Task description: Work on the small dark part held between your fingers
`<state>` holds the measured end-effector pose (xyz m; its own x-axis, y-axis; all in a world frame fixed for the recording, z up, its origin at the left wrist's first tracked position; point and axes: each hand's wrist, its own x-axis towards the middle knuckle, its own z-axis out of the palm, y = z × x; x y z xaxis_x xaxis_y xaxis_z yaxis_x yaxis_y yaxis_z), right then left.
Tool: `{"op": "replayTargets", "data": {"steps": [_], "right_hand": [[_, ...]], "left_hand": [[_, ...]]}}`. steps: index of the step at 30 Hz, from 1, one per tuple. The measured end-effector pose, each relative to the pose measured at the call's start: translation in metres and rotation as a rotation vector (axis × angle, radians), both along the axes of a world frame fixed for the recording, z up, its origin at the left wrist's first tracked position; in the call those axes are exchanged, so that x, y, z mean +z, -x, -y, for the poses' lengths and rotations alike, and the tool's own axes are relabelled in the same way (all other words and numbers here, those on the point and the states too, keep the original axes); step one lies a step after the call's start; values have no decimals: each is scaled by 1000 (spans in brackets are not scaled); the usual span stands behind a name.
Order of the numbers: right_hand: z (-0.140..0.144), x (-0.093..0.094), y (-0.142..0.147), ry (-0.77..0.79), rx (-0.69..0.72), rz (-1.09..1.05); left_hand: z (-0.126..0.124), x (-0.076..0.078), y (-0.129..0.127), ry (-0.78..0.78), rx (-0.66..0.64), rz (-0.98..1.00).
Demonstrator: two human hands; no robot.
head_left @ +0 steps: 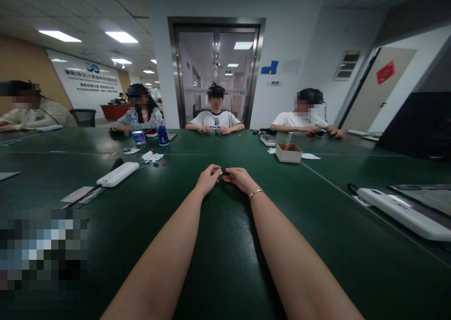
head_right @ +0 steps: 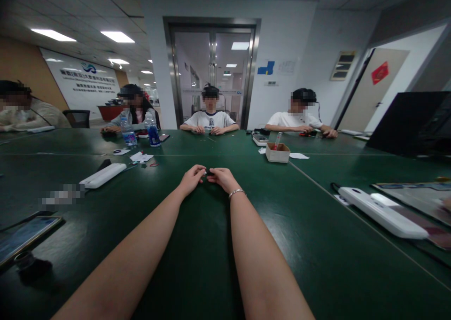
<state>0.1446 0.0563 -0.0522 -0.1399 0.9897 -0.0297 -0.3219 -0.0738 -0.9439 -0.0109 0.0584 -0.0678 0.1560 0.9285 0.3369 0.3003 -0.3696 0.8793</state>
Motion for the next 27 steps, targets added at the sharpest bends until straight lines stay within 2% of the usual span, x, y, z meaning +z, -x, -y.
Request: {"op": "replayTargets", "data": {"steps": [21, 27], "right_hand": [[0, 0, 1, -1, 12, 13], [3, 2, 2, -4, 10, 25]], "left_hand": [[-1, -2, 0, -13, -23, 11], [3, 3, -1, 10, -18, -1]]}}
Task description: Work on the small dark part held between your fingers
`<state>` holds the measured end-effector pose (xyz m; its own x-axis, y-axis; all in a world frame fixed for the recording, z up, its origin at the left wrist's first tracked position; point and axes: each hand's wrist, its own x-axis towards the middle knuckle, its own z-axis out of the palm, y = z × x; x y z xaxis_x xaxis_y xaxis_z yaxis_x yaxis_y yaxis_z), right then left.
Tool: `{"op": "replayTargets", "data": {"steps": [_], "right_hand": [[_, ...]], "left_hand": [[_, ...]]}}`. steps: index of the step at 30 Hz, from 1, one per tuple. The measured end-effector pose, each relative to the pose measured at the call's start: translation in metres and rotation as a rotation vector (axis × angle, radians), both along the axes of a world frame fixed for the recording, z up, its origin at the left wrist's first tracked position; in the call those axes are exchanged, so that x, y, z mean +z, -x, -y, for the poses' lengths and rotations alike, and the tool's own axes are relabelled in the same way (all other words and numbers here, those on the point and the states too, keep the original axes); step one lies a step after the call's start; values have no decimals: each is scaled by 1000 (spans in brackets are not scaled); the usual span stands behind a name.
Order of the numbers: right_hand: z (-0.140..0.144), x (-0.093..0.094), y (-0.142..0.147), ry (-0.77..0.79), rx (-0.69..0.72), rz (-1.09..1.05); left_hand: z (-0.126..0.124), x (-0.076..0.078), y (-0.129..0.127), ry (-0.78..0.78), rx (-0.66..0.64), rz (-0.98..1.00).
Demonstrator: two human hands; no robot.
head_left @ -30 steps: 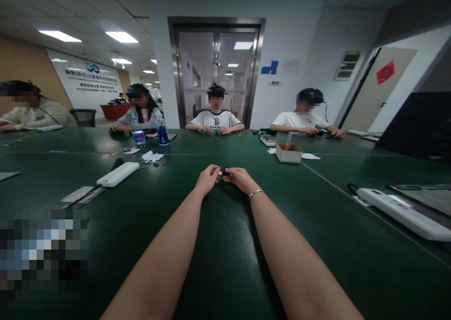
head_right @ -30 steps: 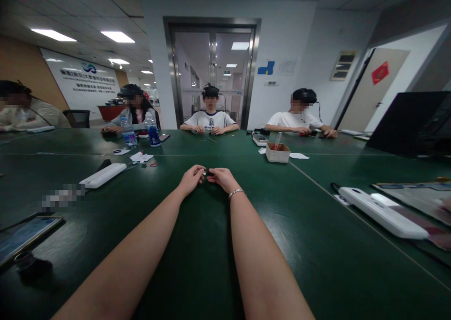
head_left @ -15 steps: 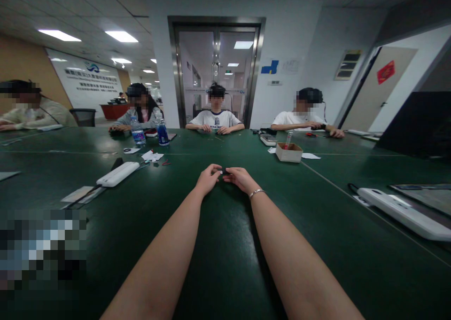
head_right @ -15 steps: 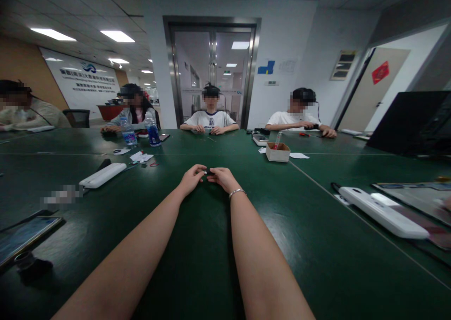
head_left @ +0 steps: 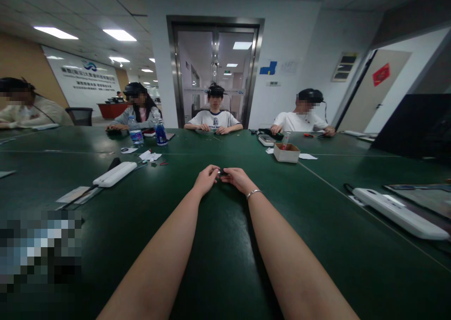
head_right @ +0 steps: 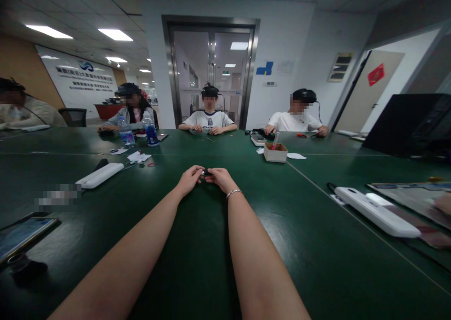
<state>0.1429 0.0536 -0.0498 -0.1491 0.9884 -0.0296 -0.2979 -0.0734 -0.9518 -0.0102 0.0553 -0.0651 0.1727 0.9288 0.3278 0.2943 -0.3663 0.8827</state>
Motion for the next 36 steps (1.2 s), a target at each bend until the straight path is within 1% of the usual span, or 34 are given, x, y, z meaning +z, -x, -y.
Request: {"op": "replayTargets", "data": {"steps": [4, 9, 16, 24, 31, 36], "right_hand": [[0, -1, 0, 9, -14, 5], [-1, -1, 0, 11, -9, 8], [1, 1, 0, 19, -6, 15], [1, 1, 0, 23, -10, 15], [-1, -2, -2, -10, 13, -14], [-2, -4, -1, -31, 14, 12]], "left_hand": [[1, 1, 0, -43, 27, -37], [0, 0, 0, -30, 10, -47], [1, 0, 1, -56, 18, -71], [-3, -5, 1, -66, -4, -30], [-1, -5, 1, -54, -25, 3], [-7, -8, 1, -72, -1, 53]]}}
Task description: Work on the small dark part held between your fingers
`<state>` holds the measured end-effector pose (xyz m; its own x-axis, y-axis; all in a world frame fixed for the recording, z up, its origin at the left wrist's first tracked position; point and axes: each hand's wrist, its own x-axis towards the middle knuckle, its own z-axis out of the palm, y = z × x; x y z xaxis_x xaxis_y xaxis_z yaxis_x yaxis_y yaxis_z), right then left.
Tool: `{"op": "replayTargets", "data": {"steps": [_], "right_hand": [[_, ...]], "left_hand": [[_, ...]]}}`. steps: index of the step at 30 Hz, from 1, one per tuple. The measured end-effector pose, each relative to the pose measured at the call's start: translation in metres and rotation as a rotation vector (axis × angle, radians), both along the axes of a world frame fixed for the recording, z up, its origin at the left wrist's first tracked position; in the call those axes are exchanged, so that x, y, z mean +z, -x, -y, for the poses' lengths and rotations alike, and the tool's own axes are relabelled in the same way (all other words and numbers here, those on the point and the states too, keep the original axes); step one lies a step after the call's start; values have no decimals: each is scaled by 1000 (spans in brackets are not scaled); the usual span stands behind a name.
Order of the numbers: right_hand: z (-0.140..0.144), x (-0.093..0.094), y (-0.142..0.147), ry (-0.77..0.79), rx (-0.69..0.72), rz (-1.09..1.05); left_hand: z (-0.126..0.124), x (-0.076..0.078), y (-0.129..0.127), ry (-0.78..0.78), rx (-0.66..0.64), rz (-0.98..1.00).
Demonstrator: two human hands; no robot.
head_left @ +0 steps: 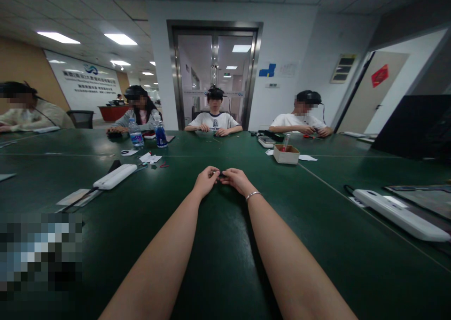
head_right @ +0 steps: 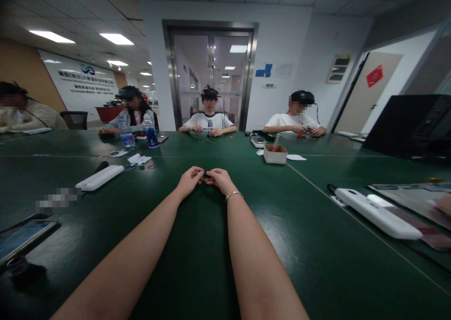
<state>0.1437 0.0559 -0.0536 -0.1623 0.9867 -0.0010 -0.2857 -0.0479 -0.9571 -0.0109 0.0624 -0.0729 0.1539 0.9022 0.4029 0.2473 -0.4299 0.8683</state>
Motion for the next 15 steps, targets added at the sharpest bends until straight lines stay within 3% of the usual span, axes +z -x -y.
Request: {"op": "replayTargets", "data": {"steps": [9, 15], "right_hand": [[-4, -5, 3, -58, -29, 113], [-7, -9, 6, -186, 31, 397]], "left_hand": [[-3, 2, 2, 24, 41, 55], [3, 7, 3, 17, 116, -57]]}}
